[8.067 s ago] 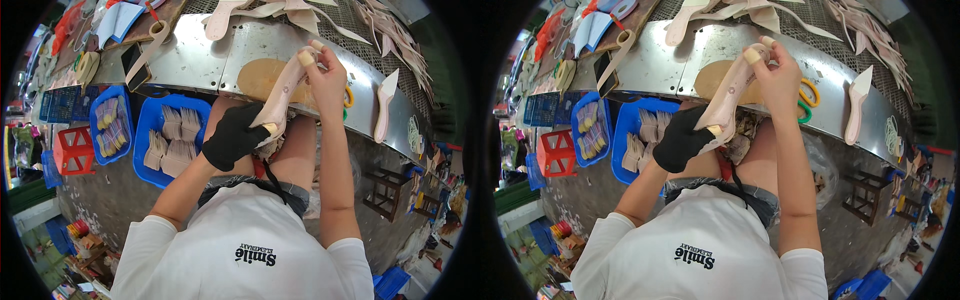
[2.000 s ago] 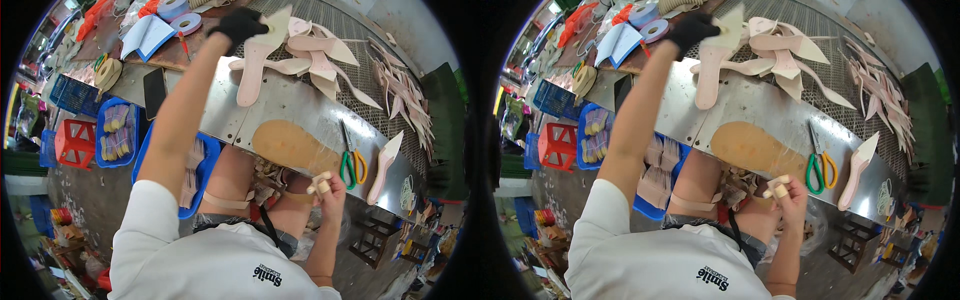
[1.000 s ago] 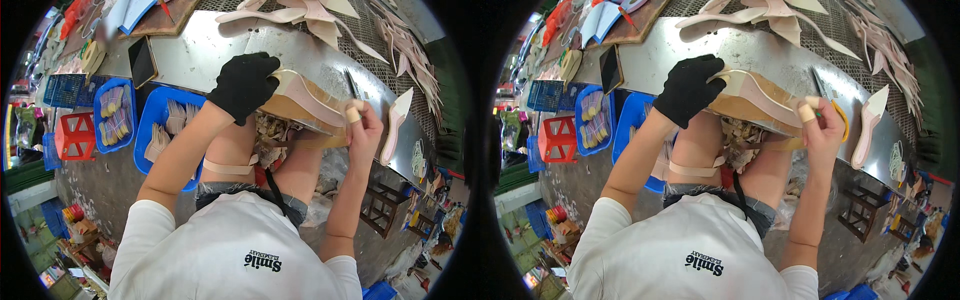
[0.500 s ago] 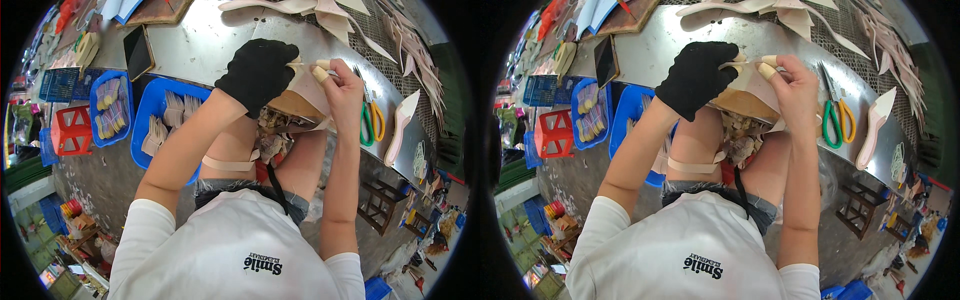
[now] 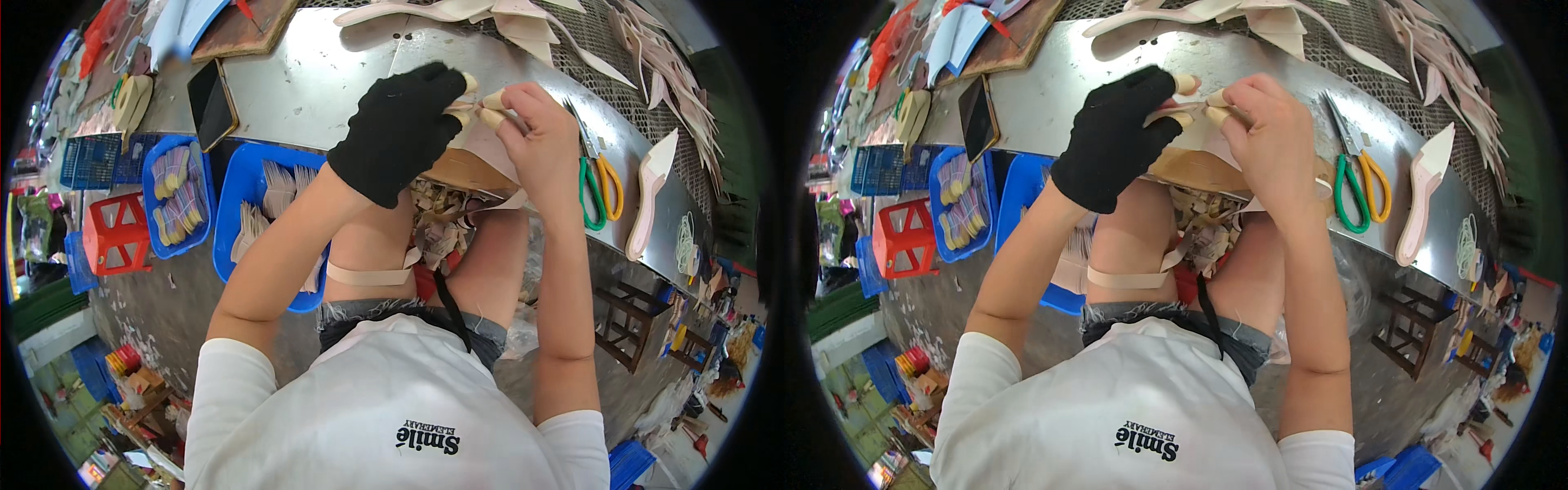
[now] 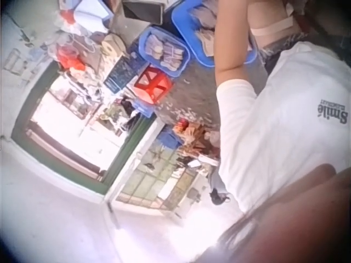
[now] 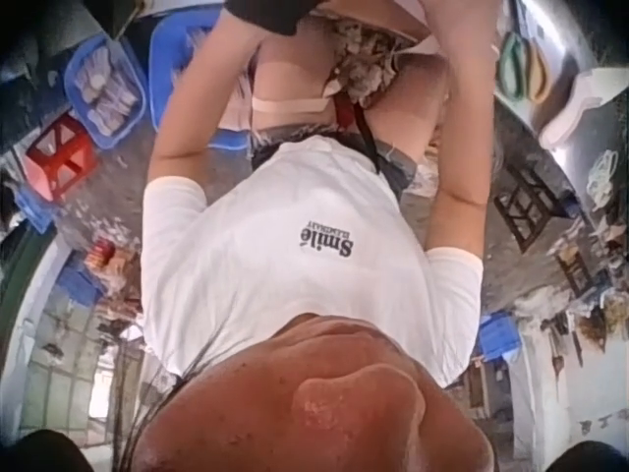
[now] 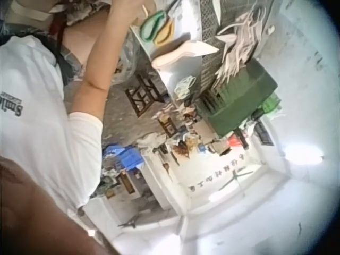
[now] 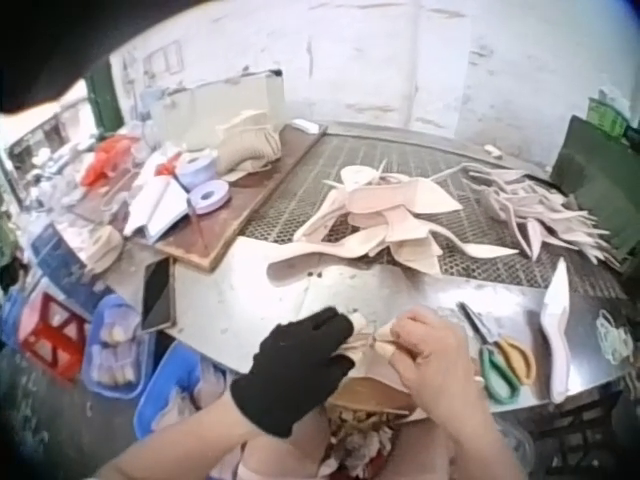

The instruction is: Cutting and preparing shoe sole components at a workshop station.

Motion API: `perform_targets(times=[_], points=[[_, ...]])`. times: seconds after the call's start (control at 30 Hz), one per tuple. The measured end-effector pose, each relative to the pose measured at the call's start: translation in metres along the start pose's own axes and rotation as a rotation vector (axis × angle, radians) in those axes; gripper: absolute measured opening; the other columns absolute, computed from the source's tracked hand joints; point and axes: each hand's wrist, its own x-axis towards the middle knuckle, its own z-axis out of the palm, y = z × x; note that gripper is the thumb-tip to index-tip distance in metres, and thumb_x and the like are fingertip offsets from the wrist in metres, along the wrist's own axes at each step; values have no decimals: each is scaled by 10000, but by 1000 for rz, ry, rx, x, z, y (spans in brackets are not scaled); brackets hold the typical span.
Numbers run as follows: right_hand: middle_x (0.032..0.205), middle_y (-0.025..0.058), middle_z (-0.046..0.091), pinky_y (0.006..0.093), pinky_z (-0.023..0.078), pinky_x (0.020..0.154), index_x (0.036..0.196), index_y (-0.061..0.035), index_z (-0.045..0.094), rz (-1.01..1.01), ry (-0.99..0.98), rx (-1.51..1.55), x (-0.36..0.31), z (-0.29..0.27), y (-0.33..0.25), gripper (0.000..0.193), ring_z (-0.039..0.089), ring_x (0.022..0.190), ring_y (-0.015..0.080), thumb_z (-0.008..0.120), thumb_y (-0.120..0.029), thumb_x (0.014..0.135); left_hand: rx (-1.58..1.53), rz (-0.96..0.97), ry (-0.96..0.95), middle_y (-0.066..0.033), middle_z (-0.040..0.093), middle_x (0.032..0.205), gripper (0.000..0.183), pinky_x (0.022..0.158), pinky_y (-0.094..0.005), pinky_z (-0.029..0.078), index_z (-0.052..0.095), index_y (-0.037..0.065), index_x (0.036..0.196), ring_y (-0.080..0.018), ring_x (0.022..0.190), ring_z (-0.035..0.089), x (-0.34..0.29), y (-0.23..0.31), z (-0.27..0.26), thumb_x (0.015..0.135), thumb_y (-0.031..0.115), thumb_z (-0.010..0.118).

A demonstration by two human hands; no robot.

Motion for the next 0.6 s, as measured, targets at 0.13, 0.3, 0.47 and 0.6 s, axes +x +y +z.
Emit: perform_targets(times=[0.13, 0.3, 0.47, 0.6], points=[[716, 25, 589, 269, 408, 526, 861, -13, 644, 559, -335, 322, 15, -18, 5, 132, 515, 546, 105, 673, -64, 743, 26, 118, -129, -126, 592, 881, 208, 680, -404, 500, 607, 85, 930, -325, 805, 609, 15, -1, 2, 724, 76, 629], [717, 8, 591, 234, 404, 535, 866, 2, 655, 539, -252, 431, 3, -32, 16, 159, 497, 556, 65, 698, -92, 746, 53, 164, -102, -102, 585, 874, 186, 681, -373, 500, 638, 79, 894, -302, 790, 609, 13, 1, 6, 710, 54, 633], [764, 86, 577, 301, 453, 576, 787, 26, 612, 108, 21, -4, -21, -11, 7, 114, 572, 599, 197, 663, 21, 684, 121, 260, -142, -83, 582, 890, 229, 668, -362, 495, 670, 94, 916, -283, 788, 604, 17, 2, 10, 695, 39, 646], [774, 146, 565, 408, 462, 653, 767, 21, 583, 164, -3, -157, -20, -10, -4, 112, 582, 738, 335, 617, 30, 661, 215, 335, -159, -73, 608, 996, 241, 713, -379, 510, 676, 140, 934, -268, 855, 614, 21, 3, 17, 708, 69, 637]])
